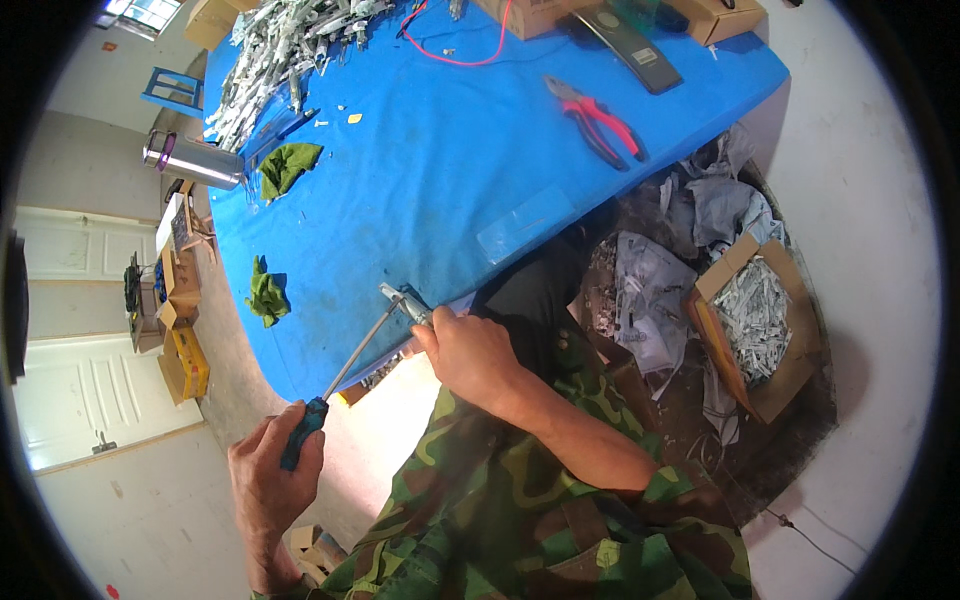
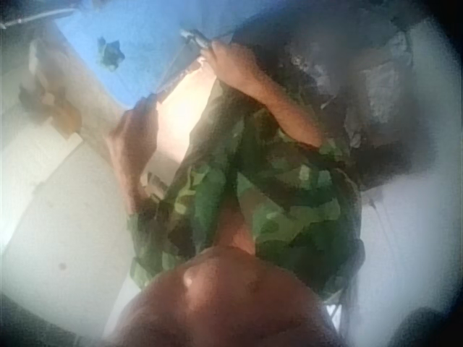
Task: The person wipes a metal part with a cloth, inserts it into a white housing, tightens a screw using a screwdriver, and adjusts the assembly with pliers.
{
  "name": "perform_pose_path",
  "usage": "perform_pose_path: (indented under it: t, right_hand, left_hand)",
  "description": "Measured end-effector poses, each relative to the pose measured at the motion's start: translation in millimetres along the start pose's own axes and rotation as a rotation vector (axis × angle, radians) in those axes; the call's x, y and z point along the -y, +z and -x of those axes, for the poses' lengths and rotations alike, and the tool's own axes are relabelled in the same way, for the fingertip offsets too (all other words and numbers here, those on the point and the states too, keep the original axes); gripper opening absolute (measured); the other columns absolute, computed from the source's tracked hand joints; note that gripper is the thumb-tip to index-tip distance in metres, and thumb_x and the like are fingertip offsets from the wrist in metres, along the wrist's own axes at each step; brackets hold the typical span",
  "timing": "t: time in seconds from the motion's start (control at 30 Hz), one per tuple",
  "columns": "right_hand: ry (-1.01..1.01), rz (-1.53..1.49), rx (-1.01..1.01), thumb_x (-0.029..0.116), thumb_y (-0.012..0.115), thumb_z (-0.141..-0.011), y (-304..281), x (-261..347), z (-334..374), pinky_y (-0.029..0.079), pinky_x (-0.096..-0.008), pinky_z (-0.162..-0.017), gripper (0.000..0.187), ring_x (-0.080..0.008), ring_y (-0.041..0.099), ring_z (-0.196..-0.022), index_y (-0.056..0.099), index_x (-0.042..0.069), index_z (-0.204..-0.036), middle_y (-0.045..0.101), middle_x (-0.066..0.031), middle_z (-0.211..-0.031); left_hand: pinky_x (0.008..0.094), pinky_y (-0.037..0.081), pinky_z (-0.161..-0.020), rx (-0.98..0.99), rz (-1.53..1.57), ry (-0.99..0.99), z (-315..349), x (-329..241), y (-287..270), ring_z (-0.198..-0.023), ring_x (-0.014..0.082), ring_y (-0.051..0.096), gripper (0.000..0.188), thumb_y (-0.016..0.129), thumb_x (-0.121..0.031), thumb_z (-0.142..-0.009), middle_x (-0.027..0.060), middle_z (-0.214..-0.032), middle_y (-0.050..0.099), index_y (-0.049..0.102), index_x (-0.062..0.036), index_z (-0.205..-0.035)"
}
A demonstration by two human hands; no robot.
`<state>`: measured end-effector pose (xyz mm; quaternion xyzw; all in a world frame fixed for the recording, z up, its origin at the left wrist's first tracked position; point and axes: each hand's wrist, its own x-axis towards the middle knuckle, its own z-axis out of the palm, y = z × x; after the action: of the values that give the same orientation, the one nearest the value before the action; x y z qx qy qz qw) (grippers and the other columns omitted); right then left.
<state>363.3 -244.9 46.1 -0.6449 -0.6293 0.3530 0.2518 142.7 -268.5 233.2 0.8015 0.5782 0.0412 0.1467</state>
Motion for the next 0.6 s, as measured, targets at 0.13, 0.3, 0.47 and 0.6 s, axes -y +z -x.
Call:
perform_pose_path:
  t: [0.13, 0.3, 0.47, 0.6]
  right_hand:
    - [-0.025, 0.012, 0.001, 0.035, 0.056, -0.107, -1.9, 0.4, -0.2, 0.054, -0.0547, -0.059, 0.040, -0.0425, 0.069, -0.064, 0.061, 0.000, -0.089, 0.067, -0.0208, -0.066]
    - [-0.034, -0.014, 0.008, 0.034, 0.056, -0.107, -4.0, 0.1, 0.1, 0.053, -0.0552, -0.058, 0.039, -0.0433, 0.068, -0.063, 0.060, -0.001, -0.090, 0.067, -0.0215, -0.065]
    - [-0.029, -0.026, 0.014, 0.033, 0.056, -0.107, -2.7, 0.5, -0.2, 0.053, -0.0562, -0.059, 0.039, -0.0446, 0.068, -0.064, 0.060, -0.001, -0.090, 0.067, -0.0221, -0.066]
    - [-0.022, -0.043, 0.004, 0.034, 0.057, -0.107, -1.1, -0.7, 0.2, 0.052, -0.0568, -0.059, 0.039, -0.0452, 0.068, -0.064, 0.060, -0.001, -0.091, 0.067, -0.0234, -0.067]
  left_hand:
    - [0.0356, 0.059, -0.060, -0.036, 0.078, -0.001, -1.8, 8.8, 4.0, -0.069, 0.0296, 0.075, 0.028, 0.078, -0.009, -0.086, 0.0164, -0.088, 0.076, 0.073, 0.0000, -0.112]
    - [0.0298, 0.054, -0.062, 0.079, 0.230, -0.156, -21.2, 25.7, -11.7, -0.065, 0.0171, 0.070, 0.026, 0.076, -0.010, -0.089, 0.0154, -0.081, 0.073, 0.074, 0.0023, -0.111]
    - [0.0262, 0.048, -0.060, 0.186, 0.544, -0.317, -33.2, 57.6, -13.8, -0.062, 0.0097, 0.060, 0.025, 0.074, -0.011, -0.090, 0.0088, -0.072, 0.067, 0.075, 0.0027, -0.111]
    - [0.0259, 0.050, -0.059, 0.100, 0.280, -0.201, -22.8, 45.5, -10.0, -0.064, 0.0103, 0.062, 0.028, 0.076, -0.011, -0.088, 0.0065, -0.078, 0.072, 0.074, 0.0020, -0.112]
